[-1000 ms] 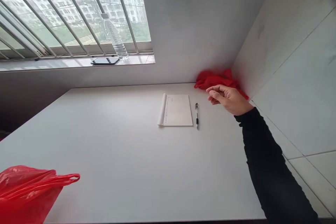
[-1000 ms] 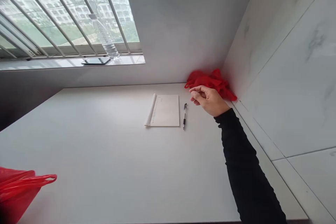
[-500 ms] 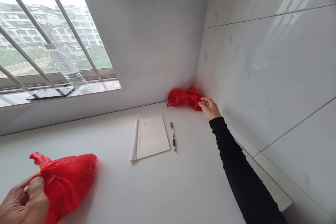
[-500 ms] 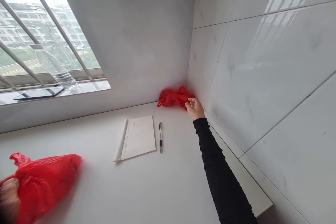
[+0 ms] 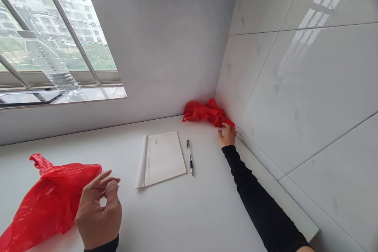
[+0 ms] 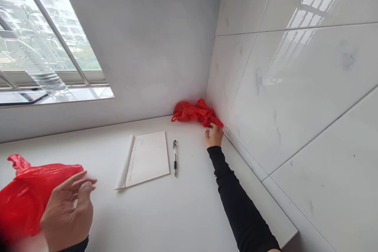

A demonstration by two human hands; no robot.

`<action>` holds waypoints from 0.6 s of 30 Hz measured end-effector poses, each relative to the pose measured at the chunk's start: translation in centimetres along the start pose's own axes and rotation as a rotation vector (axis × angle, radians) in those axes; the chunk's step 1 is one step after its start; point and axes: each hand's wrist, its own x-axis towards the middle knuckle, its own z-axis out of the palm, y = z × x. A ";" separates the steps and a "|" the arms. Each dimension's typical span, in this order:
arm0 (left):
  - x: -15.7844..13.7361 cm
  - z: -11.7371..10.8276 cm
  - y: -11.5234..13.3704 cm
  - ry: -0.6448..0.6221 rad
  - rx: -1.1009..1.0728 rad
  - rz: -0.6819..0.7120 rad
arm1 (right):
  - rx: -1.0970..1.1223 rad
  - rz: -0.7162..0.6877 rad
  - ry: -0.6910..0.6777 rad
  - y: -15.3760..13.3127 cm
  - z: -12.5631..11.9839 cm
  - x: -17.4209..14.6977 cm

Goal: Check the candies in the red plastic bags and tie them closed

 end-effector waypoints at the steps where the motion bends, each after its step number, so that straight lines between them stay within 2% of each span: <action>1: 0.0 0.5 0.5 -0.046 -0.123 -0.035 | -0.002 -0.033 -0.011 -0.2 0.0 0.0; 3: -0.3 1.3 0.7 -0.178 -0.326 -0.135 | -0.004 -0.102 -0.048 -0.5 0.1 -0.2; 6: -0.7 1.6 -0.8 -0.357 -0.467 -0.273 | 0.009 -0.216 -0.143 -1.2 0.5 -0.5; 10: -0.7 1.2 -2.3 -0.427 -0.533 -0.318 | 0.065 -0.297 -0.256 -2.8 2.1 -1.2; 14: -0.9 1.0 -2.0 -0.442 -0.522 -0.289 | 0.155 -0.221 -0.280 -5.0 4.9 -1.2; 18: -1.7 0.9 -1.8 -0.404 -0.465 -0.254 | 0.268 -0.034 -0.285 -6.5 7.0 0.1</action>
